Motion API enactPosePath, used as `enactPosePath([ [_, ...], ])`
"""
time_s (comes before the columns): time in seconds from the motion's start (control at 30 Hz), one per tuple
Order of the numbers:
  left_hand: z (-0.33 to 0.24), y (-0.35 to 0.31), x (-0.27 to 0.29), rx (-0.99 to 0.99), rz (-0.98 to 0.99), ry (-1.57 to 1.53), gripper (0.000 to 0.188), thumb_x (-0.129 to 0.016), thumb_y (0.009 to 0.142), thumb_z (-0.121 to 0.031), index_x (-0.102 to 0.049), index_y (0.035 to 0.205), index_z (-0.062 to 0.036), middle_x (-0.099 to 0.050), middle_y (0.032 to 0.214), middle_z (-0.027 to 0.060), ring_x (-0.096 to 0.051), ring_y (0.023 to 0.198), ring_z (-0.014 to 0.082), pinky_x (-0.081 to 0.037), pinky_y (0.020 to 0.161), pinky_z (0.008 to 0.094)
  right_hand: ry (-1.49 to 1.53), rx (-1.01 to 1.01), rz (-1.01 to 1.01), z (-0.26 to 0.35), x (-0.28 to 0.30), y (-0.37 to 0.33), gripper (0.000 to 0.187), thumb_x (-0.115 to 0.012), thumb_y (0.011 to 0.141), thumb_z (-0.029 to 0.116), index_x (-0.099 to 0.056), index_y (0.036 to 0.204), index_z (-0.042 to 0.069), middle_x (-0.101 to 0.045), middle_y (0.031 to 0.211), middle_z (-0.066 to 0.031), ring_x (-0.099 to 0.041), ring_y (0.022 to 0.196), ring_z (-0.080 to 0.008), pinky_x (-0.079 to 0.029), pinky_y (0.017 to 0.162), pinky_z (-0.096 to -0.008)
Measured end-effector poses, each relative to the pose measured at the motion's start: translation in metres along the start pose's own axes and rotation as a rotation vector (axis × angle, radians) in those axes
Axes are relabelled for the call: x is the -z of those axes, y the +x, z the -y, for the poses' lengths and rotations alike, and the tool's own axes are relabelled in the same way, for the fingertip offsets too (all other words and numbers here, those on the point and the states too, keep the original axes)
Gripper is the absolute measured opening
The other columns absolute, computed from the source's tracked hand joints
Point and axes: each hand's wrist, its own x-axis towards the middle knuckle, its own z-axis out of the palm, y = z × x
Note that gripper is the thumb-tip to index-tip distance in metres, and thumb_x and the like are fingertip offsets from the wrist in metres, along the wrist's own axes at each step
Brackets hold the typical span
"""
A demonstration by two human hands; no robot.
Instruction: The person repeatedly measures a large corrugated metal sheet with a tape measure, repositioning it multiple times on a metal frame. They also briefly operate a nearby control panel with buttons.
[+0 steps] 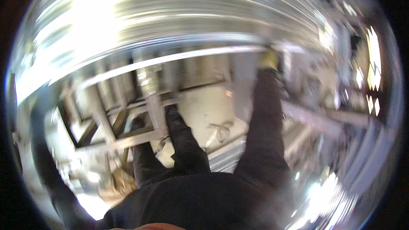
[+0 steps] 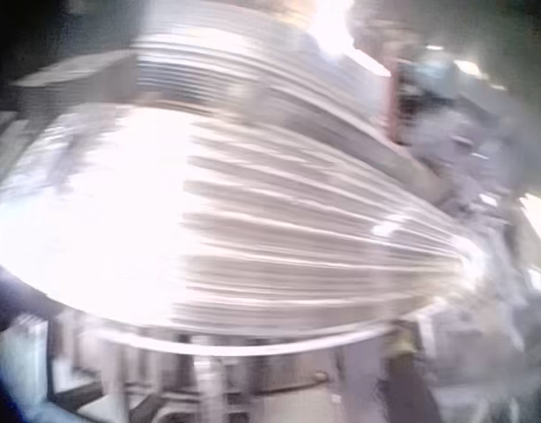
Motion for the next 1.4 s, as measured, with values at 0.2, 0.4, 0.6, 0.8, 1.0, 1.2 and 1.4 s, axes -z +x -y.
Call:
enactPosePath([
  [0.2,0.005,0.0,0.036,0.707,0.366,-0.614,0.033,-0.058,0.097,-0.037,-0.073,0.088,-0.0092,-0.068,0.07,0.0091,-0.065,0.065,0.0221,-0.053,0.065,0.04,-1.518,0.596,0.169,0.04,-0.007,-0.046,0.065,-0.066,0.092,0.04,-0.049,0.146,0.007,-0.052,0.147,-0.0166,-0.049,0.136,-0.0298,-0.039,0.113,-0.0356],
  [0.4,0.033,0.003,-0.002,0.316,0.542,-0.374,0.028,-0.06,0.101,-0.037,-0.072,0.108,-0.013,-0.072,0.099,0.009,-0.07,0.084,0.027,-0.054,0.079,0.0429,-1.25,0.609,0.05,0.002,0.015,0.022,0.065,-0.071,0.082,0.045,-0.066,0.122,-0.007,-0.069,0.119,-0.0295,-0.065,0.117,-0.0432,-0.051,0.099,-0.0446],
  [0.6,0.042,0.01,-0.027,-0.013,0.223,-0.376,0.011,-0.061,0.091,-0.019,-0.062,0.091,-0.0088,-0.069,0.092,0.0127,-0.066,0.085,0.0337,-0.052,0.075,0.0428,-1.267,0.491,0.125,0.013,-0.002,0.016,0.07,-0.064,0.086,0.047,-0.06,0.135,-0.003,-0.062,0.132,-0.0306,-0.057,0.13,-0.0407,-0.046,0.11,-0.0401],
  [0.8,0.029,0.019,0.006,0.484,0.37,-0.795,0.016,-0.062,0.093,-0.022,-0.07,0.093,-0.0075,-0.073,0.094,0.0135,-0.067,0.084,0.0298,-0.052,0.075,0.0403,-1.435,0.448,0.048,0.023,-0.008,0.002,0.069,-0.065,0.084,0.053,-0.068,0.12,-0.007,-0.069,0.121,-0.0276,-0.066,0.118,-0.0385,-0.052,0.1,-0.0418],
  [1.0,0.032,0.013,-0.01,0.367,0.242,-0.767,0.023,-0.062,0.093,-0.027,-0.074,0.093,-0.0074,-0.073,0.086,0.0144,-0.066,0.079,0.0245,-0.052,0.074,0.0384,-1.288,0.374,0.165,0.02,-0.009,0.013,0.075,-0.074,0.077,0.05,-0.065,0.126,-0.006,-0.066,0.129,-0.0277,-0.061,0.127,-0.0352,-0.049,0.105,-0.0376],
  [1.2,0.033,0.017,-0.002,0.492,0.348,-0.809,0.024,-0.062,0.092,-0.027,-0.073,0.088,-0.0055,-0.072,0.081,0.0128,-0.064,0.075,0.0225,-0.051,0.072,0.0378,-1.295,0.253,0.103,0.025,-0.015,0.008,0.084,-0.083,0.069,0.041,-0.059,0.136,-0.003,-0.065,0.133,-0.0251,-0.061,0.128,-0.0331,-0.048,0.106,-0.0358],
  [1.4,0.026,0.02,0.011,0.589,0.355,-0.835,0.024,-0.062,0.091,-0.027,-0.073,0.087,-0.0057,-0.072,0.082,0.0132,-0.065,0.076,0.0241,-0.052,0.072,0.0388,-1.334,0.266,0.139,0.017,-0.003,0.024,0.087,-0.084,0.067,0.04,-0.057,0.138,-0.003,-0.064,0.134,-0.0246,-0.061,0.128,-0.0339,-0.048,0.106,-0.0363],
])
